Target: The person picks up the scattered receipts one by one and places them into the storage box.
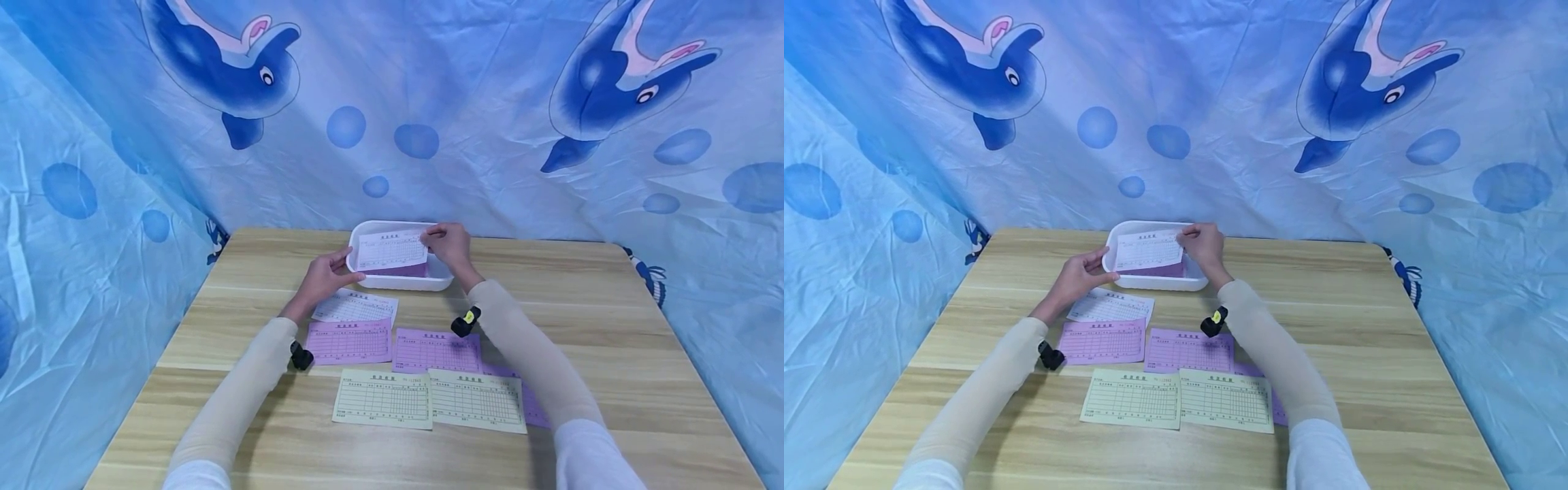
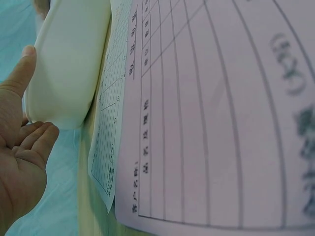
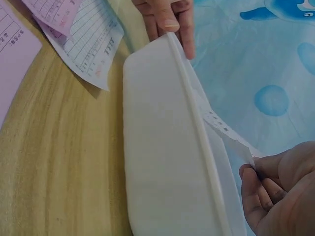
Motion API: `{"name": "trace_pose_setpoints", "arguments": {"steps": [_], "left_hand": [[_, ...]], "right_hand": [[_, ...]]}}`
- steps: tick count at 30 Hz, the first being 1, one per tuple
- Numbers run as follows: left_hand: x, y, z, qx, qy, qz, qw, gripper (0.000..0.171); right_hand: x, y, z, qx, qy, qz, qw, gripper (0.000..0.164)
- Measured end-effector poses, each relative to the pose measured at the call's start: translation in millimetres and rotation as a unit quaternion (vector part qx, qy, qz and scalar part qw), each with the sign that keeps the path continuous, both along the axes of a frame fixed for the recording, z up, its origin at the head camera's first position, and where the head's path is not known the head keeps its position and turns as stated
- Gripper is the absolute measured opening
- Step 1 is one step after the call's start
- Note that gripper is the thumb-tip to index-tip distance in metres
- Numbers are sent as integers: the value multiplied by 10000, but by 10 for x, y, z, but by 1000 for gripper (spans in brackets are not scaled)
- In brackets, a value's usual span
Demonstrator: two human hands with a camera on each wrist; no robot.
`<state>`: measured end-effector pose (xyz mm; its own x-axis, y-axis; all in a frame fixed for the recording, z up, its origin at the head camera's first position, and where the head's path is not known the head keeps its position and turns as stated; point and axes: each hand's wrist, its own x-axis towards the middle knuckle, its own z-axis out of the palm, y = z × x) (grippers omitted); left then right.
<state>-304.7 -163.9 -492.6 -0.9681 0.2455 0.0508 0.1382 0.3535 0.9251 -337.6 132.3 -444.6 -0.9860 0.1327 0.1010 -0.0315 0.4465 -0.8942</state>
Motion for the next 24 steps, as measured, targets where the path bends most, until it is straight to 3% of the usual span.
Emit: {"name": "trace_pose_setpoints", "arguments": {"steps": [16,24], "left_hand": [[-3,-16,-17,-47,-64,-21,10000,95],[8,-18,6,-39,-34,-49,10000,93]], "right_hand": [[-65,-118,-59,745,-226,43,9970,17],[-56,-67,10,605,-307,228,9974,19]]}}
